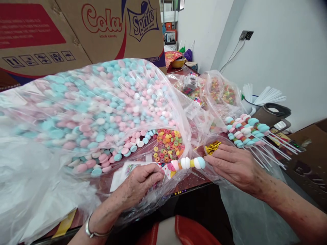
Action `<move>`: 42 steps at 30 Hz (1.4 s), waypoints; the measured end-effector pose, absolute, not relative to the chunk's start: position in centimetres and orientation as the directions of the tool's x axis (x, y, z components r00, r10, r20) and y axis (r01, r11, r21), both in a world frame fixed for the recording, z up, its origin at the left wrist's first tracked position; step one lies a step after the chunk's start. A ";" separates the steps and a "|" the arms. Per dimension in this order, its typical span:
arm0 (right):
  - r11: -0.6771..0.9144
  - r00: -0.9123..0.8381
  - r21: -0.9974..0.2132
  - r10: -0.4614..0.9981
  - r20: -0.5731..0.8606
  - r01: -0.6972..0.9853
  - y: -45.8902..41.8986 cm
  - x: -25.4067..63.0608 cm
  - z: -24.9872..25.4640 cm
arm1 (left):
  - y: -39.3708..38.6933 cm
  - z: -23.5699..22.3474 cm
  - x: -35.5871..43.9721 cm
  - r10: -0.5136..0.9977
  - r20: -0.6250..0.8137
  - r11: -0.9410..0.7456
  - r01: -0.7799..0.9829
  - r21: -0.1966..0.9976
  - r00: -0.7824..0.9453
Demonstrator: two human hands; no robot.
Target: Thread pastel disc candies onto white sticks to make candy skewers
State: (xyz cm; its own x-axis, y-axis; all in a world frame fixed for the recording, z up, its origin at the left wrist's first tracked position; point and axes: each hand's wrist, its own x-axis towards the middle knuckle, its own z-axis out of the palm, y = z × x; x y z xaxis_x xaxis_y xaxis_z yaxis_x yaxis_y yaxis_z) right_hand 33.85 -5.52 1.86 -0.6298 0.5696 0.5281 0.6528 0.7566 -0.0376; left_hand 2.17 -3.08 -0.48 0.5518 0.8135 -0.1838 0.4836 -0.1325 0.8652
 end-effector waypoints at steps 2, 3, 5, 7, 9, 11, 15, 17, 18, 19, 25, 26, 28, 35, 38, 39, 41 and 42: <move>0.757 -0.628 -0.039 0.568 0.532 0.652 -5.7 33.8 1.8 | -3.1 -0.5 2.2 0.843 -0.149 -0.162 0.507 0.846 0.518; 0.760 -0.626 -0.039 0.562 0.540 0.648 -5.7 33.8 1.8 | -3.1 -0.6 2.2 0.860 -0.123 -0.180 0.520 0.835 0.495; 0.769 -0.623 -0.035 0.544 0.562 0.639 -5.7 34.0 1.9 | -3.0 -0.8 1.9 0.888 -0.076 -0.205 0.539 0.817 0.453; 0.778 -0.630 -0.038 0.536 0.562 0.628 -5.5 34.2 1.9 | -2.8 -1.2 1.6 0.893 -0.062 -0.218 0.547 0.808 0.446; 0.793 -0.651 -0.053 0.535 0.539 0.607 -5.3 34.5 1.9 | -2.7 -1.4 1.2 0.877 -0.068 -0.229 0.539 0.810 0.475; 0.808 -0.673 -0.075 0.534 0.512 0.584 -5.1 34.7 2.0 | -2.7 -1.5 0.9 0.854 -0.079 -0.240 0.524 0.818 0.514; 0.834 -0.705 -0.094 0.514 0.489 0.543 -4.7 34.8 2.2 | -2.6 -1.2 0.8 0.819 -0.075 -0.266 0.491 0.830 0.569; 0.840 -0.716 -0.101 0.512 0.475 0.533 -4.5 34.8 2.4 | -2.5 -0.9 0.7 0.801 -0.077 -0.273 0.478 0.835 0.593; 0.842 -0.721 -0.103 0.511 0.469 0.530 -4.4 34.9 2.4 | -2.4 -0.8 0.7 0.793 -0.083 -0.273 0.473 0.838 0.604; 0.844 -0.726 -0.105 0.511 0.461 0.527 -4.3 34.9 2.5 | -2.3 -0.7 0.6 0.784 -0.091 -0.271 0.471 0.839 0.614; 0.844 -0.732 -0.138 0.521 0.439 0.518 -4.0 35.0 2.4 | -1.9 0.0 0.6 0.760 -0.104 -0.284 0.473 0.834 0.641; 0.843 -0.729 -0.143 0.523 0.441 0.518 -3.9 35.0 2.4 | -1.9 0.1 0.6 0.756 -0.102 -0.289 0.470 0.834 0.646; 0.841 -0.726 -0.146 0.526 0.442 0.521 -3.8 34.8 2.3 | -1.8 0.1 0.8 0.749 -0.099 -0.302 0.471 0.829 0.655; 0.790 -0.654 -0.243 0.606 0.453 0.563 -4.3 34.2 1.2 | -1.4 -0.3 0.9 0.697 -0.151 -0.270 0.452 0.850 0.701; 0.753 -0.601 -0.248 0.642 0.476 0.609 -5.0 33.8 0.9 | -1.2 -0.3 0.8 0.699 -0.171 -0.219 0.436 0.873 0.694; 0.749 -0.603 -0.247 0.648 0.466 0.614 -5.2 33.7 0.9 | -1.1 -0.3 0.8 0.709 -0.175 -0.204 0.436 0.877 0.683; 0.754 -0.624 -0.264 0.650 0.435 0.601 -5.5 33.6 1.0 | -1.1 -0.4 0.8 0.739 -0.172 -0.182 0.439 0.880 0.652; 0.756 -0.630 -0.274 0.649 0.426 0.594 -5.6 33.5 1.0 | -1.1 -0.4 0.8 0.748 -0.169 -0.177 0.439 0.881 0.642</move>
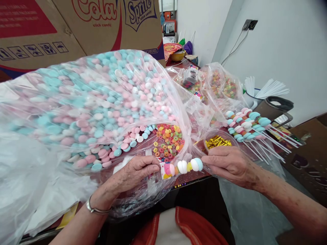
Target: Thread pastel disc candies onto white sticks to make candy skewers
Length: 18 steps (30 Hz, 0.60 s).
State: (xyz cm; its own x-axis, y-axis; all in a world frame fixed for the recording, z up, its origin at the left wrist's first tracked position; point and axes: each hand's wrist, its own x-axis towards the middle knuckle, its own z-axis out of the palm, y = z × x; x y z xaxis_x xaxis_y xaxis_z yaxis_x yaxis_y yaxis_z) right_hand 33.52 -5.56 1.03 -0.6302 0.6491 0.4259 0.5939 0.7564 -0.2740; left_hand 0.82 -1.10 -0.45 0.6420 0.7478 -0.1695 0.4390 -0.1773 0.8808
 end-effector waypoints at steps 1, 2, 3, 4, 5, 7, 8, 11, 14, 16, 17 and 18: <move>0.756 -0.631 -0.276 0.649 0.424 0.593 -5.6 33.5 1.1 | -1.1 -0.5 0.8 0.746 -0.172 -0.174 0.437 0.882 0.644; 0.755 -0.628 -0.270 0.650 0.428 0.597 -5.6 33.5 1.1 | -1.1 -0.6 0.8 0.739 -0.176 -0.172 0.435 0.884 0.650; 0.752 -0.627 -0.264 0.653 0.425 0.604 -5.7 33.4 1.1 | -1.1 -0.6 0.8 0.728 -0.185 -0.171 0.435 0.884 0.661; 0.749 -0.629 -0.263 0.657 0.417 0.608 -5.7 33.4 1.0 | -1.1 -0.7 0.8 0.718 -0.194 -0.172 0.440 0.882 0.668; 0.747 -0.633 -0.265 0.660 0.405 0.610 -5.7 33.3 1.0 | -1.1 -0.7 0.8 0.713 -0.202 -0.175 0.449 0.876 0.671; 0.745 -0.636 -0.272 0.664 0.392 0.609 -5.8 33.1 0.8 | -1.1 -0.7 0.9 0.715 -0.216 -0.186 0.479 0.858 0.665; 0.744 -0.634 -0.272 0.665 0.395 0.611 -5.9 32.9 0.7 | -1.1 -0.5 0.9 0.716 -0.221 -0.192 0.492 0.849 0.662; 0.744 -0.630 -0.256 0.662 0.406 0.617 -5.9 32.5 0.6 | -1.4 0.4 1.3 0.693 -0.274 -0.180 0.528 0.830 0.667; 0.761 -0.644 -0.219 0.638 0.423 0.610 -5.8 32.2 0.7 | -1.8 1.6 2.0 0.607 -0.358 -0.133 0.535 0.835 0.709; 0.779 -0.655 -0.184 0.609 0.447 0.600 -5.6 32.1 1.0 | -2.0 2.1 2.4 0.554 -0.387 -0.104 0.523 0.846 0.737; 0.788 -0.667 -0.170 0.597 0.447 0.592 -5.5 32.0 1.1 | -2.1 2.2 2.7 0.540 -0.389 -0.093 0.512 0.854 0.747; 0.798 -0.684 -0.162 0.585 0.435 0.580 -5.4 31.9 1.2 | -2.2 2.3 2.9 0.532 -0.389 -0.079 0.501 0.862 0.752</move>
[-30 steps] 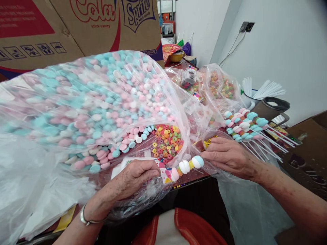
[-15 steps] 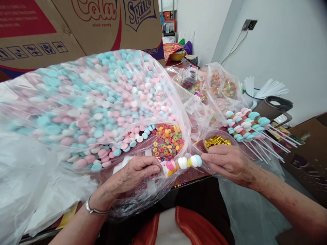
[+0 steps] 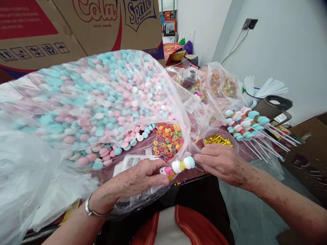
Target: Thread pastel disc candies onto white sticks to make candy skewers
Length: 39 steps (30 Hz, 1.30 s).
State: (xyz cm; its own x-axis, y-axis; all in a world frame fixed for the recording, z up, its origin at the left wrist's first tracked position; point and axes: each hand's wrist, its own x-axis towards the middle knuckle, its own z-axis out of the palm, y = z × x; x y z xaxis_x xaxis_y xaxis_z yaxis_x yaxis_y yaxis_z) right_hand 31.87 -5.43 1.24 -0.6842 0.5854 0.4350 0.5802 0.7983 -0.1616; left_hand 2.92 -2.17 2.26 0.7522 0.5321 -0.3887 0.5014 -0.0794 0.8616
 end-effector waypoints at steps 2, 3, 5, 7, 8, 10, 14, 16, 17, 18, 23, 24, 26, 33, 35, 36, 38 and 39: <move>0.817 -0.726 -0.172 0.571 0.383 0.551 -5.3 31.6 1.4 | -2.3 2.0 3.4 0.513 -0.403 -0.028 0.484 0.874 0.758; 0.822 -0.744 -0.193 0.568 0.353 0.536 -5.3 31.4 1.3 | -2.4 1.8 3.7 0.496 -0.422 0.012 0.479 0.877 0.759; 0.819 -0.758 -0.251 0.573 0.312 0.515 -5.3 31.1 1.2 | -2.6 1.3 4.1 0.472 -0.455 0.075 0.479 0.874 0.755; 0.807 -0.753 -0.302 0.586 0.298 0.508 -5.2 31.0 1.0 | -2.8 0.7 4.2 0.486 -0.449 0.102 0.461 0.881 0.750; 0.802 -0.748 -0.319 0.591 0.301 0.505 -5.1 31.0 1.0 | -2.9 0.5 4.1 0.503 -0.433 0.113 0.440 0.891 0.748; 0.797 -0.741 -0.333 0.597 0.309 0.503 -5.0 31.2 1.0 | -3.1 0.2 3.9 0.526 -0.399 0.154 0.377 0.913 0.751; 0.814 -0.761 -0.310 0.574 0.303 0.491 -4.8 31.4 1.4 | -3.3 0.3 3.6 0.511 -0.384 0.206 0.324 0.923 0.769; 0.825 -0.794 -0.322 0.549 0.262 0.464 -4.8 31.0 1.3 | -3.5 0.3 3.7 0.502 -0.398 0.196 0.348 0.917 0.767; 0.828 -0.810 -0.332 0.536 0.237 0.451 -4.9 30.7 1.2 | -3.6 0.2 3.9 0.500 -0.402 0.188 0.357 0.915 0.767; 0.831 -0.823 -0.337 0.526 0.214 0.443 -5.0 30.4 1.1 | -3.7 0.2 4.1 0.500 -0.397 0.174 0.359 0.917 0.769; 0.838 -0.801 -0.273 0.537 0.263 0.472 -5.6 29.0 0.1 | -4.2 0.5 4.5 0.570 -0.321 0.058 0.354 0.934 0.756; 0.836 -0.787 -0.264 0.544 0.290 0.481 -5.7 28.9 0.0 | -4.1 0.8 4.2 0.594 -0.330 0.056 0.372 0.926 0.733; 0.834 -0.760 -0.252 0.551 0.344 0.491 -5.8 29.0 0.0 | -3.9 1.8 3.3 0.629 -0.381 0.075 0.436 0.897 0.678; 0.856 -0.720 -0.169 0.505 0.477 0.489 -5.6 29.3 0.1 | -3.9 2.9 0.4 0.556 -0.580 0.112 0.638 0.762 0.596; 0.869 -0.730 -0.127 0.474 0.492 0.478 -5.5 29.3 0.2 | -4.1 2.4 0.5 0.561 -0.554 0.148 0.584 0.798 0.615; 0.876 -0.740 -0.106 0.458 0.492 0.471 -5.5 29.3 0.3 | -4.2 2.1 0.5 0.560 -0.543 0.181 0.548 0.817 0.625; 0.882 -0.757 -0.072 0.439 0.484 0.465 -5.6 29.5 0.6 | -4.2 1.8 0.6 0.537 -0.554 0.282 0.484 0.828 0.636; 0.882 -0.761 -0.061 0.437 0.480 0.468 -5.6 29.6 0.9 | -4.1 1.7 0.5 0.513 -0.575 0.338 0.465 0.818 0.637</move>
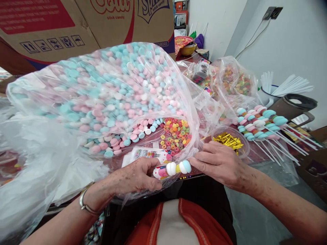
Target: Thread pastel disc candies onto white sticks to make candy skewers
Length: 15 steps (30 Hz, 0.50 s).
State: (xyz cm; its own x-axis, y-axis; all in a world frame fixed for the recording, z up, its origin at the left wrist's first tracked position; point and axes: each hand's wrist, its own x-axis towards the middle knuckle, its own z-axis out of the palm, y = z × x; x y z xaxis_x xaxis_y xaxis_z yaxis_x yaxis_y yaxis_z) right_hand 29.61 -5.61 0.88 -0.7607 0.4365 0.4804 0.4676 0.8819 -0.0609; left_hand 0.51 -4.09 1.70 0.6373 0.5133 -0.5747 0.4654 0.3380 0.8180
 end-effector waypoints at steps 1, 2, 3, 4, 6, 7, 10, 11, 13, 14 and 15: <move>0.881 -0.762 -0.051 0.434 0.480 0.470 -5.6 29.7 1.1 | -4.0 1.6 0.4 0.485 -0.600 0.387 0.459 0.800 0.637; 0.883 -0.767 -0.041 0.429 0.478 0.468 -5.7 29.7 1.4 | -3.9 1.6 0.3 0.455 -0.624 0.424 0.461 0.779 0.636; 0.886 -0.773 -0.030 0.419 0.476 0.462 -5.8 29.6 1.6 | -3.8 1.6 0.2 0.428 -0.638 0.448 0.463 0.765 0.640; 0.892 -0.784 -0.021 0.408 0.469 0.451 -5.9 29.4 1.7 | -3.8 1.5 0.2 0.410 -0.641 0.458 0.460 0.760 0.649; 0.905 -0.813 -0.017 0.391 0.431 0.426 -6.1 28.8 1.7 | -3.7 1.5 0.2 0.387 -0.623 0.454 0.447 0.770 0.679; 0.906 -0.824 -0.024 0.394 0.406 0.422 -6.3 28.5 1.6 | -3.8 1.4 0.3 0.379 -0.613 0.438 0.450 0.778 0.693; 0.881 -0.823 -0.094 0.467 0.324 0.463 -6.7 27.5 1.4 | -3.9 1.5 0.9 0.417 -0.584 0.282 0.512 0.811 0.696; 0.861 -0.812 -0.139 0.507 0.288 0.489 -6.8 27.4 1.4 | -3.9 1.6 1.1 0.451 -0.571 0.197 0.548 0.813 0.686; 0.814 -0.797 -0.253 0.573 0.192 0.523 -6.8 27.3 1.6 | -3.9 2.0 1.4 0.515 -0.542 0.027 0.620 0.784 0.664; 0.789 -0.794 -0.309 0.591 0.143 0.531 -6.7 27.4 1.8 | -3.8 2.2 1.5 0.530 -0.535 -0.039 0.650 0.759 0.658; 0.767 -0.792 -0.355 0.601 0.104 0.535 -6.6 27.5 2.1 | -3.7 2.4 1.5 0.534 -0.534 -0.088 0.671 0.736 0.655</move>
State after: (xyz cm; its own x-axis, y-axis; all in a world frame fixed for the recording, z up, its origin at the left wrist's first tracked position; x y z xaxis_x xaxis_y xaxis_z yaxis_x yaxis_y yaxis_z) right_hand 27.52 -6.63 2.06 -0.7923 0.6012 0.1042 0.5350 0.7666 -0.3550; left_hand 1.53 -3.70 2.44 0.6553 0.5338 -0.5344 0.6715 -0.0876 0.7359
